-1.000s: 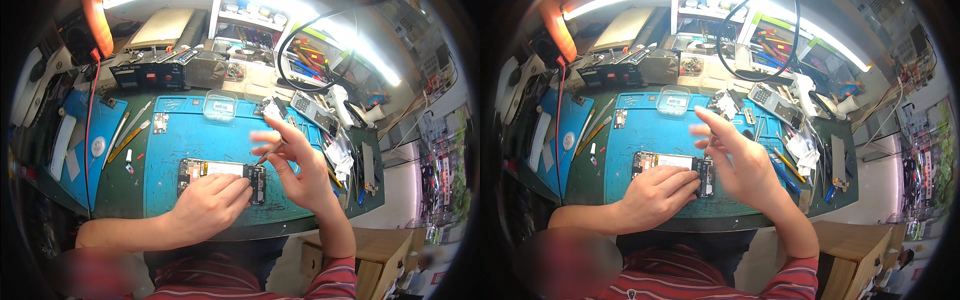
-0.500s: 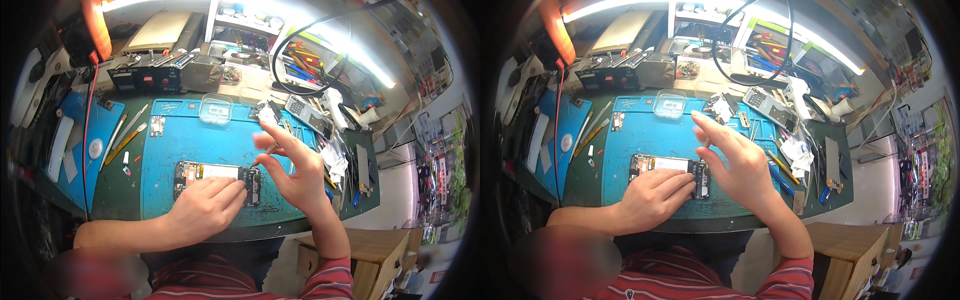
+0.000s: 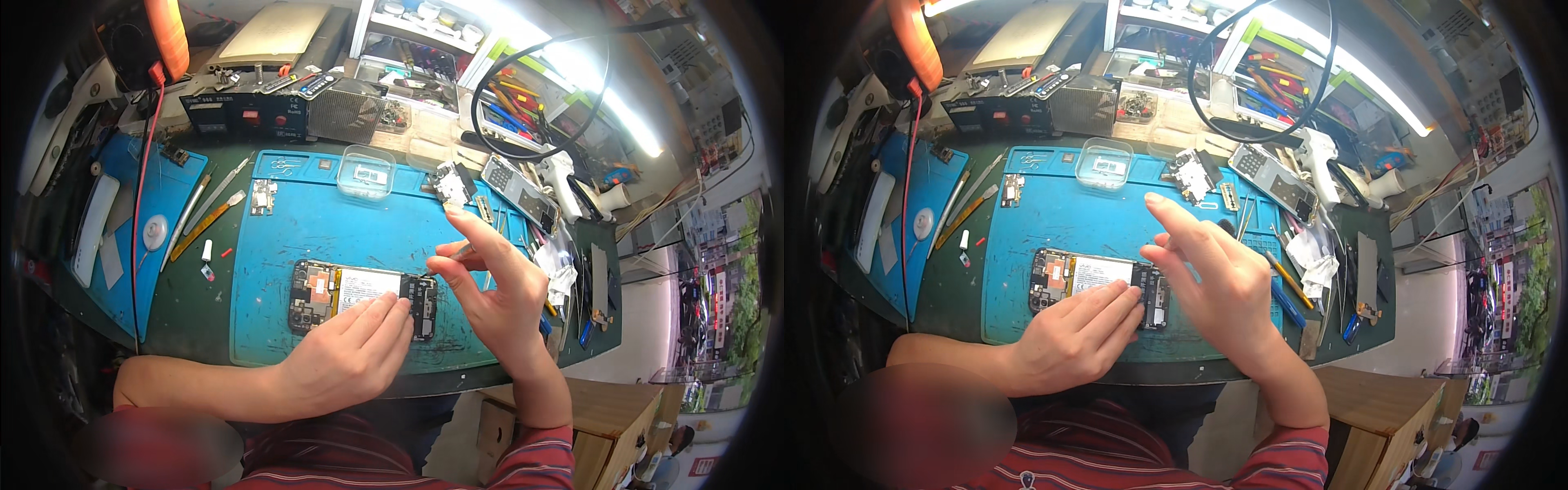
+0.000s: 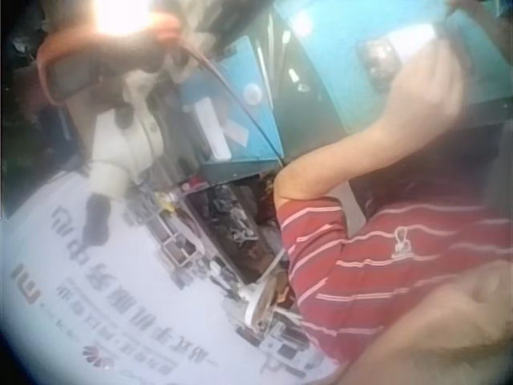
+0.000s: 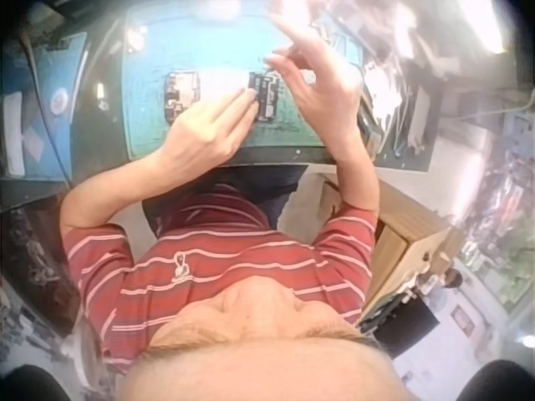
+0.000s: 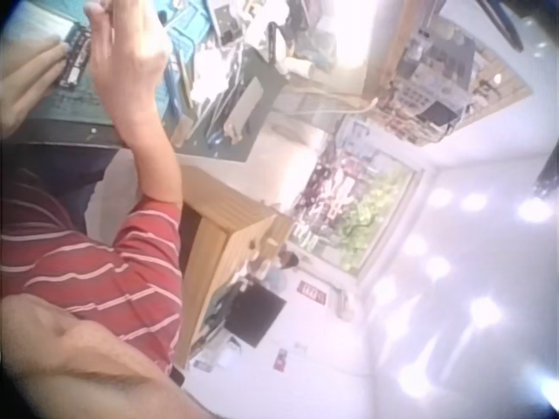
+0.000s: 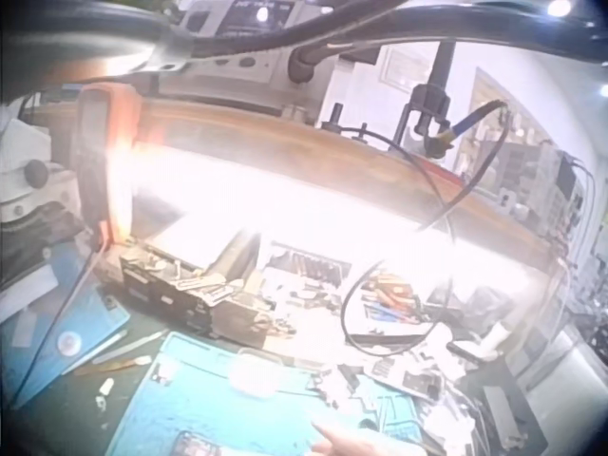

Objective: The person removes a protective film from a black smartphone back cover, applies adhesive along the edges, wipes the surface, and then reattaches internal components to the phone's chassis using a screwdriver. The person works at a cluttered electronics repair bench.

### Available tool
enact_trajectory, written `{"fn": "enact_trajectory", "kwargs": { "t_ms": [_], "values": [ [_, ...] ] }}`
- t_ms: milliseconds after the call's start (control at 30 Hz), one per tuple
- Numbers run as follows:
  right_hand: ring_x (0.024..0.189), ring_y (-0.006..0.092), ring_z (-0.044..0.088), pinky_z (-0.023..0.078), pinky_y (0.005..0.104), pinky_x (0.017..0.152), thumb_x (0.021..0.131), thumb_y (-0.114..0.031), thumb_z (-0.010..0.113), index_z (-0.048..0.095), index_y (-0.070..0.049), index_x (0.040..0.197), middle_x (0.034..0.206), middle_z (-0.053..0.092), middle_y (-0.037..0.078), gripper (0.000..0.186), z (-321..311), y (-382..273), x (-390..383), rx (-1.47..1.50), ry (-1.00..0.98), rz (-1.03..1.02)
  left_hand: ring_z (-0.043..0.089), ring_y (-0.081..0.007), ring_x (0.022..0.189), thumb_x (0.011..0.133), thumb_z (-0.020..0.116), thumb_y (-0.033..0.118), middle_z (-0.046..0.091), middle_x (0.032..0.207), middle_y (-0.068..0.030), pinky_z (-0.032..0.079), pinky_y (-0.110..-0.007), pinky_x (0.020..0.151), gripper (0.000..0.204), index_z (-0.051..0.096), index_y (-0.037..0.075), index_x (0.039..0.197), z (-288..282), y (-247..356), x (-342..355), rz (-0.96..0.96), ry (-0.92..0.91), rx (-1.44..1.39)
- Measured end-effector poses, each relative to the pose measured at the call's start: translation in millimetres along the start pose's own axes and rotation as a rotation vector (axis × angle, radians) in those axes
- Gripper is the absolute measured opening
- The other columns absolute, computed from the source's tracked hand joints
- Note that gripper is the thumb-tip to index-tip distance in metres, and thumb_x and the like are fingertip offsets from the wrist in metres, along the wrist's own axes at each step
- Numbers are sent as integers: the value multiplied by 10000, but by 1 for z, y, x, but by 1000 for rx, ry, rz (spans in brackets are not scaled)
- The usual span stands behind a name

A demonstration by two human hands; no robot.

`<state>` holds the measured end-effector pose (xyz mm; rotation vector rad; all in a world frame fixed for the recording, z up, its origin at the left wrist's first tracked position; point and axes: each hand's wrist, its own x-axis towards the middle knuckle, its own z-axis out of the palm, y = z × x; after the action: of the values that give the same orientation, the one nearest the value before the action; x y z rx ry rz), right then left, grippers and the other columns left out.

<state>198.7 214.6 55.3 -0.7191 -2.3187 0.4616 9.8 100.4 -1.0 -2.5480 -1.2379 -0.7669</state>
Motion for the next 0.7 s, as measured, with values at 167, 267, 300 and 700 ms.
{"fn": "enact_trajectory", "kwargs": {
  "t_ms": [167, 267, 300, 700],
  "values": [
    [906, 214, 785, 628, 320, 774, 900, 68, 735, 632, -1, 1383, 1098, 769, 161, 499, 8, 5, 0, 234, 47, 82, 714, -340, 1125, 814, 651, 128, 726, 1144, -233, 585, -394, 977, 332, 729, -87, 1055, 1, 1, 0, -3, 14, 3],
    [912, 222, 788, 625, 324, 779, 894, 110, 697, 643, -14, 1379, 1108, 767, 167, 504, 5, 5, -3, 121, 48, 78, 715, -340, 1124, 817, 648, 129, 727, 1144, -233, 584, -391, 980, 329, 730, -86, 1052, -1, 1, 0, 1, 7, 10],
    [919, 224, 789, 627, 324, 787, 900, 119, 682, 641, -12, 1380, 1117, 766, 170, 499, 5, 5, -3, 63, 46, 57, 716, -339, 1123, 818, 648, 129, 727, 1145, -233, 584, -390, 980, 327, 730, -85, 1051, -1, 1, 0, -3, 4, 16],
    [885, 218, 790, 621, 302, 742, 875, 34, 786, 668, -27, 1344, 1119, 773, 169, 487, 7, 5, -3, 272, 92, 107, 716, -296, 1144, 875, 731, 161, 731, 1193, -176, 582, -382, 996, 292, 754, -44, 1081, -5, 2, 2, -10, -40, 42]
  ]
}}
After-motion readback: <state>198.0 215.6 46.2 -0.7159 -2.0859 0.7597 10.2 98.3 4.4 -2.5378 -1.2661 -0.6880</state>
